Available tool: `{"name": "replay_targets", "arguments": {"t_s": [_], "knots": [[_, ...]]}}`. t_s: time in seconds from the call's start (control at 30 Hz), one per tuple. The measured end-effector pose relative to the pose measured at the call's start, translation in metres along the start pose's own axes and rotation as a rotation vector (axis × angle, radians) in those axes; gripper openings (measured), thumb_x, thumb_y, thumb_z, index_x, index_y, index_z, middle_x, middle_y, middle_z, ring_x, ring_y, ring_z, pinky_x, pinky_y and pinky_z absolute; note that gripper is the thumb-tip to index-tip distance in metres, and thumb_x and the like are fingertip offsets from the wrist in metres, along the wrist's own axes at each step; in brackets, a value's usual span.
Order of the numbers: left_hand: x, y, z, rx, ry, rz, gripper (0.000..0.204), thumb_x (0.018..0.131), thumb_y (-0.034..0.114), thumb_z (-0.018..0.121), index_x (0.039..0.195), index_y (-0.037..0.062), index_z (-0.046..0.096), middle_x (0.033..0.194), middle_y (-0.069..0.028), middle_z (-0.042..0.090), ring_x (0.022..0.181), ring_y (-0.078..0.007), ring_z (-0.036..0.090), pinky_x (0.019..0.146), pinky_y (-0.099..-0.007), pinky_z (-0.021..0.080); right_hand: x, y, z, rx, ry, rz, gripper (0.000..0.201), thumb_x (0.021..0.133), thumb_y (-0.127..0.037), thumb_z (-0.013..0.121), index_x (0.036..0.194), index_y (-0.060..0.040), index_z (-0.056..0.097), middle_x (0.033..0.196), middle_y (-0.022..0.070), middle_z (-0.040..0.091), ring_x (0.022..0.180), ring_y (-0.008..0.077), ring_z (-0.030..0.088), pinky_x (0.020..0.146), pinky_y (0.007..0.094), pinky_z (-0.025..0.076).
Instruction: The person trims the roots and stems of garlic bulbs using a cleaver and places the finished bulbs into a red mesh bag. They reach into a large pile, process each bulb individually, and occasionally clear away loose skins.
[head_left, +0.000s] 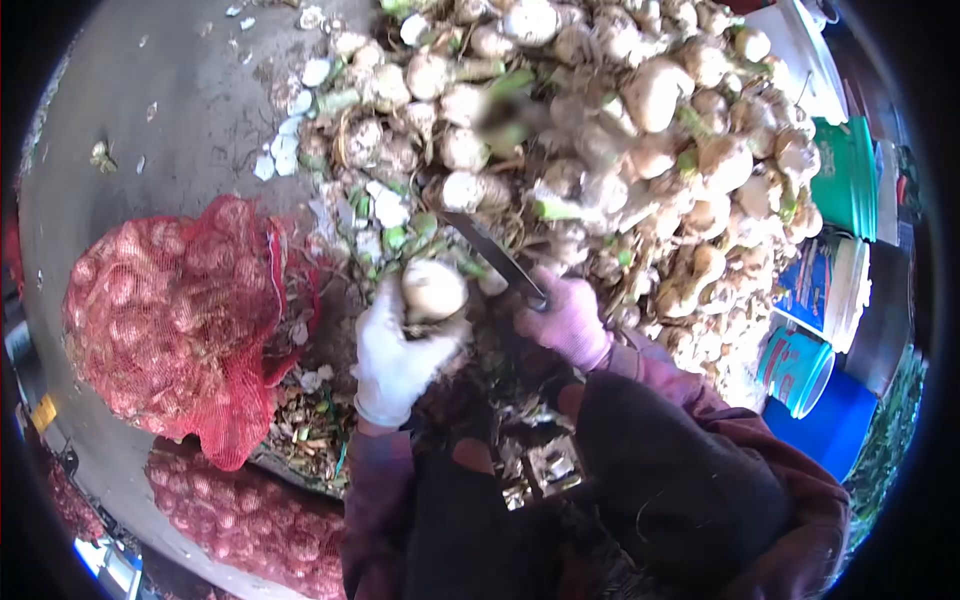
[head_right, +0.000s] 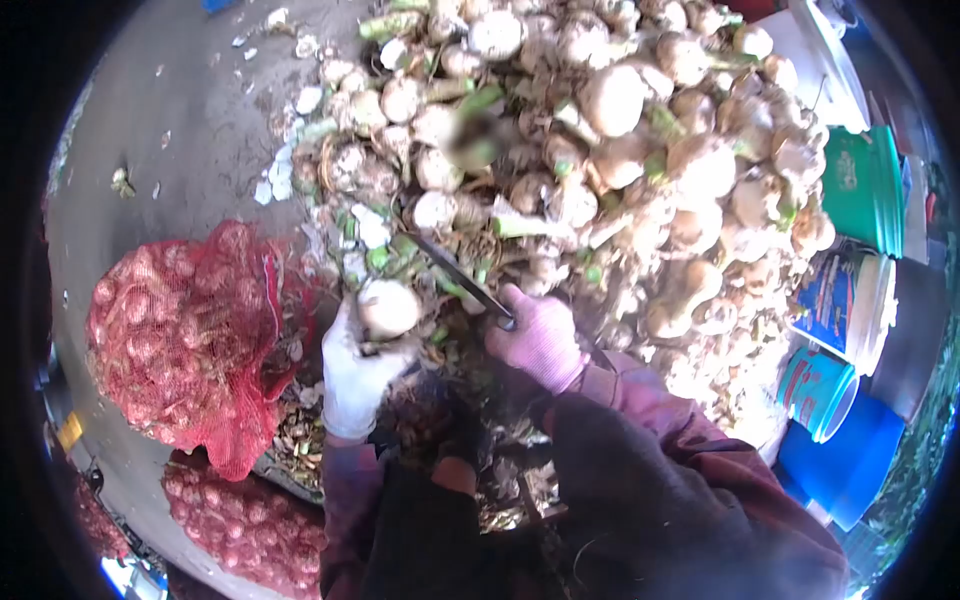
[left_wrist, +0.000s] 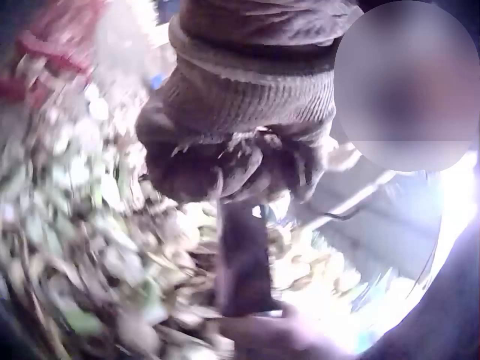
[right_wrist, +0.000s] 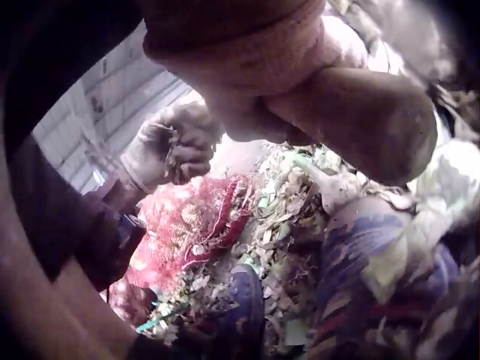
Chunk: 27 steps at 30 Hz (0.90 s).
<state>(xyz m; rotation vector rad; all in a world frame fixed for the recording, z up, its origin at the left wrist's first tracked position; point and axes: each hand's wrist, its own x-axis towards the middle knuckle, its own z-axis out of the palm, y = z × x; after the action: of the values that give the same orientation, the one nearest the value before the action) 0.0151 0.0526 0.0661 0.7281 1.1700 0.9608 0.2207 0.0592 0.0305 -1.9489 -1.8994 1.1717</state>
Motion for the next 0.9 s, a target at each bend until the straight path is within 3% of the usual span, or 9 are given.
{"name": "replay_targets", "arguments": {"t_s": [0.03, 0.1, 0.13, 0.17, 0.3, 0.37, 0.57, 0.77, 0.9], "knots": [[0.005, 0.026, 0.021, -0.020, -0.062, 0.160, 0.057, 0.064, -0.004, 0.072, 0.117, 0.0034, 0.050, 0.115, -0.0142, 0.057, 0.101, -0.0170, 0.058, 0.086, -0.0302, 0.048, 0.001, 0.002, 0.003, 0.237, -0.016, 0.105, 0.020, 0.070, -0.017, 0.064, 0.087, -0.0077, 0.062, 0.073, 0.0151, 0.064, 0.064, 0.0272, 0.064, 0.061, 0.0351, 0.052], [0.016, 0.075, 0.058, 0.270, -0.235, 0.725, 0.072, 0.063, 0.012, 0.078, 0.127, 0.0032, 0.045, 0.120, -0.0156, 0.054, 0.102, -0.0209, 0.058, 0.088, -0.0320, 0.047, 0.001, 0.027, 0.009, 0.793, -0.120, -0.121, 0.021, 0.074, -0.008, 0.062, 0.094, -0.0030, 0.063, 0.078, 0.0110, 0.068, 0.065, 0.0185, 0.066, 0.063, 0.0297, 0.053], [0.025, 0.069, 0.064, 0.421, -0.177, 0.884, 0.087, 0.062, 0.030, 0.078, 0.135, 0.0044, 0.037, 0.121, -0.0161, 0.054, 0.096, -0.0274, 0.059, 0.084, -0.0360, 0.048, 0.001, 0.004, 0.004, 0.910, -0.041, 0.081, 0.020, 0.077, -0.004, 0.062, 0.096, 0.0010, 0.062, 0.079, 0.0052, 0.067, 0.068, 0.0115, 0.063, 0.063, 0.0264, 0.052], [0.029, 0.063, 0.063, 0.636, -0.192, 0.650, 0.089, 0.063, 0.041, 0.074, 0.136, 0.0067, 0.035, 0.122, -0.0162, 0.051, 0.096, -0.0322, 0.056, 0.080, -0.0403, 0.048, 0.001, 0.022, 0.015, 0.950, -0.027, 0.252, 0.022, 0.076, -0.008, 0.064, 0.097, 0.0002, 0.062, 0.077, 0.0029, 0.065, 0.070, 0.0093, 0.060, 0.064, 0.0252, 0.051], [0.051, -0.061, 0.021, 1.495, 0.269, 0.615, 0.098, 0.052, 0.040, 0.079, 0.134, 0.0088, 0.034, 0.127, -0.0171, 0.042, 0.111, -0.0345, 0.044, 0.089, -0.0469, 0.039, 0.002, 0.039, 0.009, 0.532, 0.076, 0.210, 0.033, 0.072, -0.012, 0.067, 0.102, -0.0005, 0.061, 0.072, 0.0042, 0.064, 0.063, 0.0059, 0.056, 0.058, 0.0245, 0.049], [0.039, -0.081, 0.003, 1.663, 0.165, 0.385, 0.095, 0.053, 0.045, 0.075, 0.132, 0.0105, 0.035, 0.130, -0.0163, 0.037, 0.118, -0.0342, 0.036, 0.093, -0.0485, 0.034, 0.002, 0.039, 0.011, 0.582, 0.025, 0.287, 0.031, 0.072, -0.015, 0.067, 0.100, -0.0015, 0.061, 0.070, 0.0064, 0.064, 0.061, 0.0075, 0.056, 0.058, 0.0262, 0.049], [0.079, -0.094, -0.016, 1.704, 0.369, 0.425, 0.071, 0.063, 0.042, 0.068, 0.124, 0.0157, 0.045, 0.125, -0.0155, 0.040, 0.112, -0.0344, 0.038, 0.094, -0.0490, 0.032, 0.005, 0.037, 0.013, 0.410, 0.016, 0.265, 0.026, 0.073, -0.018, 0.067, 0.092, -0.0025, 0.060, 0.066, 0.0078, 0.061, 0.059, 0.0096, 0.056, 0.057, 0.0272, 0.048], [0.072, -0.082, -0.043, 1.728, 0.404, 0.075, 0.055, 0.062, 0.037, 0.066, 0.110, 0.0122, 0.055, 0.097, -0.0139, 0.055, 0.093, -0.0301, 0.050, 0.080, -0.0468, 0.040, 0.007, 0.041, 0.016, 0.491, -0.008, 0.254, 0.020, 0.075, -0.010, 0.067, 0.091, -0.0009, 0.060, 0.066, 0.0003, 0.059, 0.059, 0.0042, 0.051, 0.053, 0.0230, 0.044], [0.006, -0.127, -0.092, 1.681, 0.774, 0.101, 0.050, 0.062, 0.036, 0.067, 0.102, 0.0093, 0.056, 0.098, -0.0155, 0.055, 0.091, -0.0336, 0.051, 0.076, -0.0470, 0.043, 0.009, 0.044, 0.014, 0.547, -0.040, 0.241, 0.022, 0.074, -0.011, 0.066, 0.092, -0.0001, 0.062, 0.068, 0.0064, 0.062, 0.061, 0.0064, 0.055, 0.055, 0.0232, 0.046]]}}
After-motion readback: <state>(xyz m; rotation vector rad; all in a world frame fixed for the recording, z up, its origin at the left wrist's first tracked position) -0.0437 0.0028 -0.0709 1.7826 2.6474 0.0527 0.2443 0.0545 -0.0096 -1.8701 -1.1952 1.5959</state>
